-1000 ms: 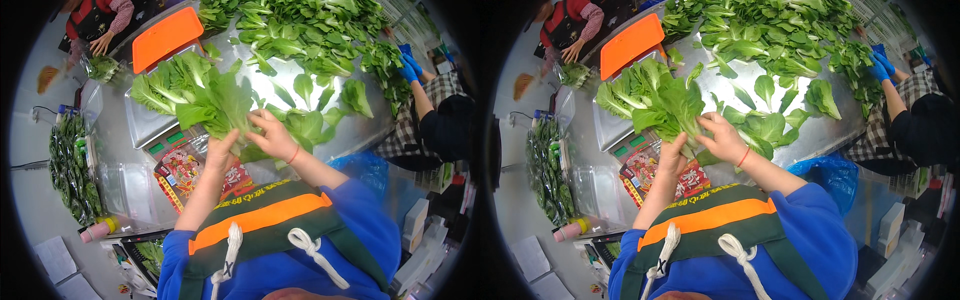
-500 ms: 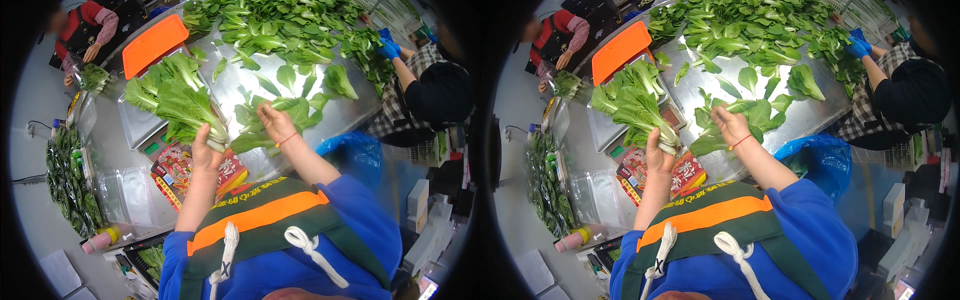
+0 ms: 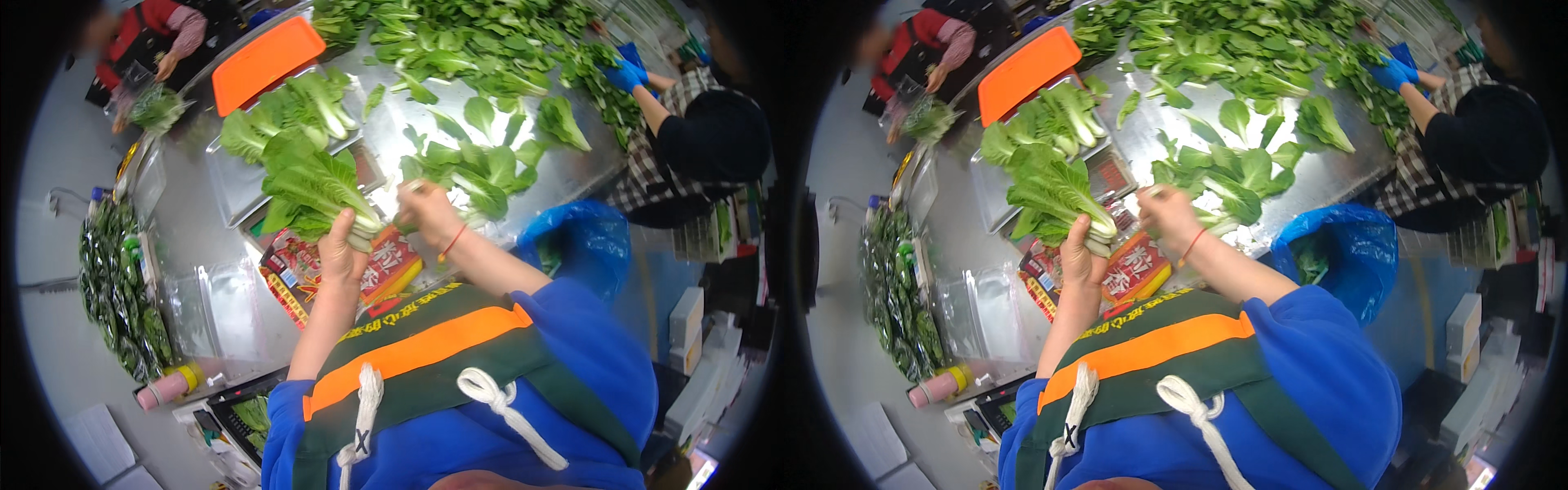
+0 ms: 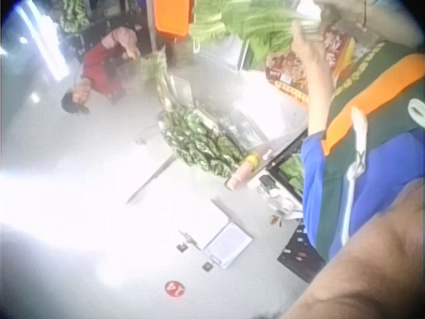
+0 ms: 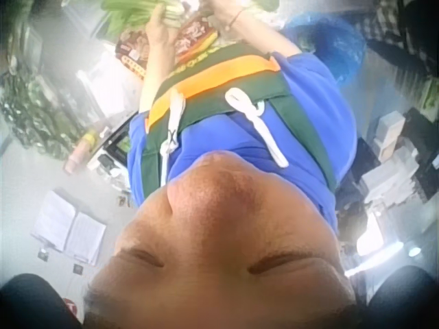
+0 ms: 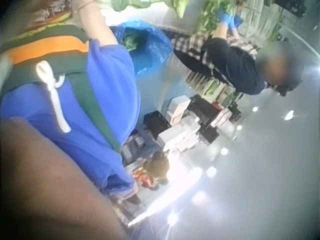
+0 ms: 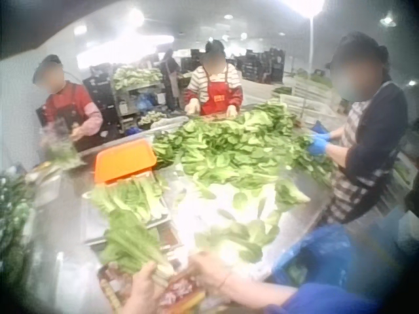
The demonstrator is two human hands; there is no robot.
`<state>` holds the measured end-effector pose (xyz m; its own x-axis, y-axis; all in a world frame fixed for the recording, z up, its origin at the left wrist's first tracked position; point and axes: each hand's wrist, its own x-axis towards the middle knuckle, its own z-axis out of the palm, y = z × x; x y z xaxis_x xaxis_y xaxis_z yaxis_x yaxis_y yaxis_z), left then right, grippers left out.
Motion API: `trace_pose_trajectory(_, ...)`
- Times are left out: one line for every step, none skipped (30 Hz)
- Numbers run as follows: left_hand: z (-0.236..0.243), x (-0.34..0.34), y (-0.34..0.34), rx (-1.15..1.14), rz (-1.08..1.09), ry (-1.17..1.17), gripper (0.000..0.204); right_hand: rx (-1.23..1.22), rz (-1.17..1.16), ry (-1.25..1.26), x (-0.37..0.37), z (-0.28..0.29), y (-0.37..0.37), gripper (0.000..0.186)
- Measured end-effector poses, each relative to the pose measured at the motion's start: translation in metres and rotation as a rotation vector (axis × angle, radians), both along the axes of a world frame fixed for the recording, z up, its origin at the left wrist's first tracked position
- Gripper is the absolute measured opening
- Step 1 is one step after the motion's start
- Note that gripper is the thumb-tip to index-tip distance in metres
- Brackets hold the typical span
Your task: The person selects leafy greens from a stainless steel table, places them into clear plastic bags, weighs them on a digital scale, and sets the sealed packages aside. The process repeats with multiple batches of greens.
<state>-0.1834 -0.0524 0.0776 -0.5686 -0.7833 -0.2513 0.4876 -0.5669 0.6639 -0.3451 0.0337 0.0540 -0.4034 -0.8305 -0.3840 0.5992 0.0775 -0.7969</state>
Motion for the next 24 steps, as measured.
trace_pose_trajectory(0.003,0.003,-0.003,-0.013,0.004,0.027,0.047,0.021,-0.159,0.12,-0.009,0.003,0.001,0.024)
trace_pose_trajectory(0.005,0.005,-0.006,-0.042,-0.015,0.1,0.048,0.242,-0.008,0.986,-0.025,0.009,0.002,0.041)
trace_pose_trajectory(0.008,0.006,-0.011,-0.138,-0.023,0.032,0.051,0.604,0.072,1.608,-0.024,0.012,0.006,0.068)
trace_pose_trajectory(0.01,0.003,-0.014,-0.325,0.031,-0.074,0.048,0.573,0.11,1.604,-0.029,0.016,0.006,0.094)
trace_pose_trajectory(0.013,0.0,-0.02,-0.505,-0.048,-0.345,0.048,0.294,0.104,1.506,-0.024,0.016,0.005,0.1)
trace_pose_trajectory(0.016,-0.006,-0.026,-0.705,-0.119,-0.577,0.047,0.194,0.157,1.358,-0.021,0.017,0.005,0.105)
trace_pose_trajectory(0.018,-0.014,-0.025,-0.849,-0.091,-0.686,0.05,-0.038,0.211,1.126,-0.012,0.014,-0.002,0.109)
trace_pose_trajectory(0.021,-0.023,-0.027,-1.139,-0.313,-0.96,0.053,-0.2,0.219,1.243,-0.002,0.011,-0.008,0.091)
trace_pose_trajectory(0.022,-0.034,-0.027,-1.322,-0.231,-0.802,0.06,-0.176,0.109,0.913,0.004,0.008,-0.02,0.078)
trace_pose_trajectory(0.025,-0.041,-0.027,-1.424,-0.264,-0.743,0.067,-0.229,0.066,0.643,0.007,0.005,-0.031,0.065)
trace_pose_trajectory(0.026,-0.042,-0.029,-1.375,-0.233,-0.712,0.073,-0.355,-0.118,0.284,0.006,0.005,-0.044,0.041)
trace_pose_trajectory(0.028,-0.043,-0.035,-1.297,-0.289,-0.723,0.078,-0.301,-0.151,0.197,-0.002,0.008,-0.056,0.036)
trace_pose_trajectory(0.029,-0.039,-0.04,-1.231,-0.371,-0.741,0.084,-0.261,-0.07,-0.026,-0.016,0.013,-0.068,0.035)
trace_pose_trajectory(0.028,-0.029,-0.05,-1.045,-0.416,-0.614,0.096,-0.233,-0.041,-0.232,-0.035,0.022,-0.08,0.035)
trace_pose_trajectory(0.028,-0.021,-0.069,-1.118,-0.273,-0.766,0.096,-0.275,-0.019,-0.128,-0.053,0.033,-0.091,0.035)
trace_pose_trajectory(0.026,-0.011,-0.089,-1.073,-0.071,-0.782,0.095,-0.324,-0.141,0.029,-0.066,0.044,-0.109,0.033)
trace_pose_trajectory(0.023,-0.002,-0.112,-1.118,0.17,-0.839,0.088,-0.247,-0.093,0.179,-0.085,0.059,-0.123,0.033)
trace_pose_trajectory(0.019,0.005,-0.137,-1.084,0.351,-0.853,0.084,-0.191,-0.115,0.368,-0.091,0.069,-0.14,0.039)
trace_pose_trajectory(0.013,0.01,-0.161,-0.955,0.432,-0.909,0.082,0.05,0.069,0.547,-0.102,0.082,-0.155,0.044)
trace_pose_trajectory(0.006,0.013,-0.179,-0.942,0.482,-0.915,0.085,0.296,0.24,0.725,-0.107,0.093,-0.171,0.049)
trace_pose_trajectory(-0.001,0.012,-0.196,-0.908,0.418,-0.996,0.086,0.226,0.175,0.963,-0.093,0.089,-0.193,0.055)
trace_pose_trajectory(-0.008,0.01,-0.21,-0.878,0.391,-1.064,0.088,0.169,0.066,1.191,-0.078,0.083,-0.211,0.061)
trace_pose_trajectory(-0.016,0.009,-0.219,-0.927,0.357,-1.038,0.089,0.321,0.209,1.325,-0.065,0.076,-0.224,0.07)
trace_pose_trajectory(-0.023,0.007,-0.227,-0.948,0.328,-1.022,0.089,0.538,0.307,1.498,-0.052,0.066,-0.232,0.072)
